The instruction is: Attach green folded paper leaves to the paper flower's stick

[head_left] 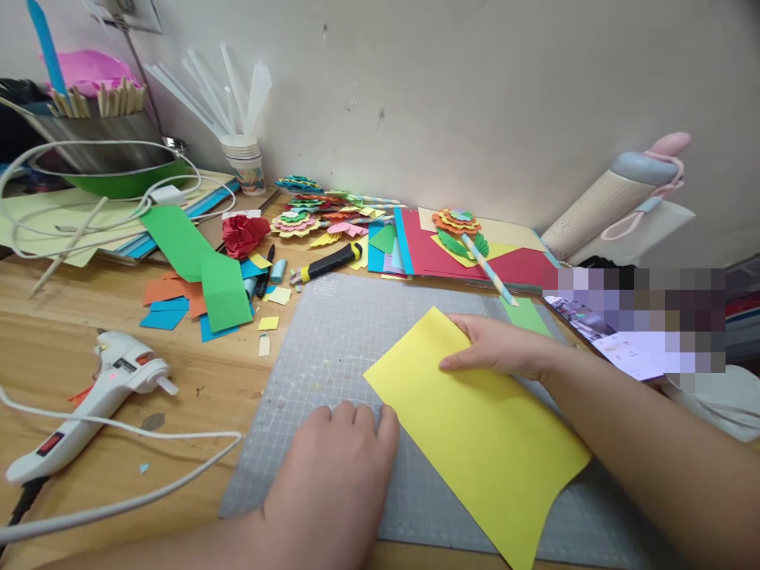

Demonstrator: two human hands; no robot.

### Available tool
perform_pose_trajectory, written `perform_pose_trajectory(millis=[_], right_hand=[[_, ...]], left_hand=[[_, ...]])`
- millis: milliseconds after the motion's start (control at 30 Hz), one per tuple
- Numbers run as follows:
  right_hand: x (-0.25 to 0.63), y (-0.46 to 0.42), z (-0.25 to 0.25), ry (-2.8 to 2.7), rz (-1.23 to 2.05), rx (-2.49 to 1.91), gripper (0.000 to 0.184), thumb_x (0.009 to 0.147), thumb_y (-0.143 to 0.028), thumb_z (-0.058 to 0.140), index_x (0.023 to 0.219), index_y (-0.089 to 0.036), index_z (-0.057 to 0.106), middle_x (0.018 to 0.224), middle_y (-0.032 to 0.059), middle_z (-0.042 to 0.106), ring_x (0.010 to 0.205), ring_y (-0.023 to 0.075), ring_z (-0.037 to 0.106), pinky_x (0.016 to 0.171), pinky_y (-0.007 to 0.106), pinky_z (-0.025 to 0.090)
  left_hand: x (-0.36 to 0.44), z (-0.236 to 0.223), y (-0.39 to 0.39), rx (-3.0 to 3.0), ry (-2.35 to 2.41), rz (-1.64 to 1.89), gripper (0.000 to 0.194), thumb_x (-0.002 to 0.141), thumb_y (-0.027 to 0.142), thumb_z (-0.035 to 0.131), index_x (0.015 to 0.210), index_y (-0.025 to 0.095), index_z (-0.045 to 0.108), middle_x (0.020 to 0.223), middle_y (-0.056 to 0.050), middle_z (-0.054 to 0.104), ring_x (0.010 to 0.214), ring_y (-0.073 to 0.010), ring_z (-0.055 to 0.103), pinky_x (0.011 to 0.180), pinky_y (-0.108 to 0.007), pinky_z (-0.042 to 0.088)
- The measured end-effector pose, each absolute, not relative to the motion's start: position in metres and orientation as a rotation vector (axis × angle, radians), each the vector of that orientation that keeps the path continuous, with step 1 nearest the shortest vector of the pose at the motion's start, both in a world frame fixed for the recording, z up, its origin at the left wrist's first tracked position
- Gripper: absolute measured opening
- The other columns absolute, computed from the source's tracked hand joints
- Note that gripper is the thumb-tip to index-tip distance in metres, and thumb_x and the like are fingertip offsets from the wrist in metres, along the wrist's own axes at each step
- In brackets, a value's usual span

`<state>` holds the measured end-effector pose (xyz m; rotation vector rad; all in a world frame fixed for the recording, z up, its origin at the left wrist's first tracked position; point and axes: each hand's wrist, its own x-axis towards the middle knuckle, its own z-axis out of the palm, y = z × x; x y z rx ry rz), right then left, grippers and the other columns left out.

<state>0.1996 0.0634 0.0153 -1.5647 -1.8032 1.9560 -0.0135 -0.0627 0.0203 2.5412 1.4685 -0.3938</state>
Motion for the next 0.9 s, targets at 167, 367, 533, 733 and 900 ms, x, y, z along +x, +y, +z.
perform_pose_trajectory(millis=[167,367,533,733,900], right_hand=[[0.2000,0.0634,0.0145,-1.796,1.974,-1.564,0.036,0.068,-0.021,0.068,0.099,-0.020,0.049,0.097,0.0060,0.067,0.082,0.0251,0.067,0.065,0.033,0.056],[0.2000,0.0645,0.0133,-1.831,1.930,-1.595,0.037,0.068,-0.023,0.068,0.100,-0.020,0.049,0.098,0.0064,0.067,0.082,0.0259,0.067,0.064,0.034,0.056],[0.2001,0.0645,0.0125,-1.796,1.955,-1.588,0.038,0.068,-0.024,0.069,0.100,-0.020,0.049,0.098,0.0062,0.068,0.082,0.0253,0.067,0.065,0.034,0.056],[0.2004,0.0653,0.0136,-1.780,1.962,-1.600,0.040,0.066,-0.026,0.071,0.100,-0.021,0.050,0.096,0.0061,0.068,0.081,0.0246,0.067,0.064,0.032,0.055],[0.2015,0.0665,0.0131,-1.730,2.020,-1.569,0.041,0.065,-0.025,0.072,0.100,-0.020,0.051,0.097,0.0063,0.068,0.083,0.0247,0.067,0.067,0.034,0.055]], left_hand=[[-0.0139,0.0190,-0.0629,2.552,1.452,-0.382,0.033,0.073,0.005,0.043,0.102,0.017,0.054,0.077,-0.008,0.059,0.066,-0.0256,0.058,0.055,-0.037,0.045],[-0.0145,0.0173,-0.0625,2.548,1.452,-0.380,0.034,0.073,0.005,0.044,0.103,0.016,0.054,0.077,-0.008,0.059,0.067,-0.0251,0.058,0.055,-0.036,0.046],[-0.0146,0.0179,-0.0625,2.538,1.441,-0.354,0.032,0.072,0.006,0.044,0.101,0.016,0.055,0.078,-0.008,0.060,0.067,-0.0266,0.058,0.056,-0.038,0.046],[-0.0146,0.0195,-0.0609,2.519,1.431,-0.339,0.032,0.073,0.004,0.044,0.100,0.015,0.056,0.077,-0.009,0.060,0.067,-0.0268,0.058,0.056,-0.038,0.044],[-0.0151,0.0189,-0.0620,2.527,1.428,-0.331,0.032,0.072,0.004,0.045,0.100,0.015,0.056,0.077,-0.009,0.059,0.067,-0.0265,0.058,0.056,-0.037,0.044]])
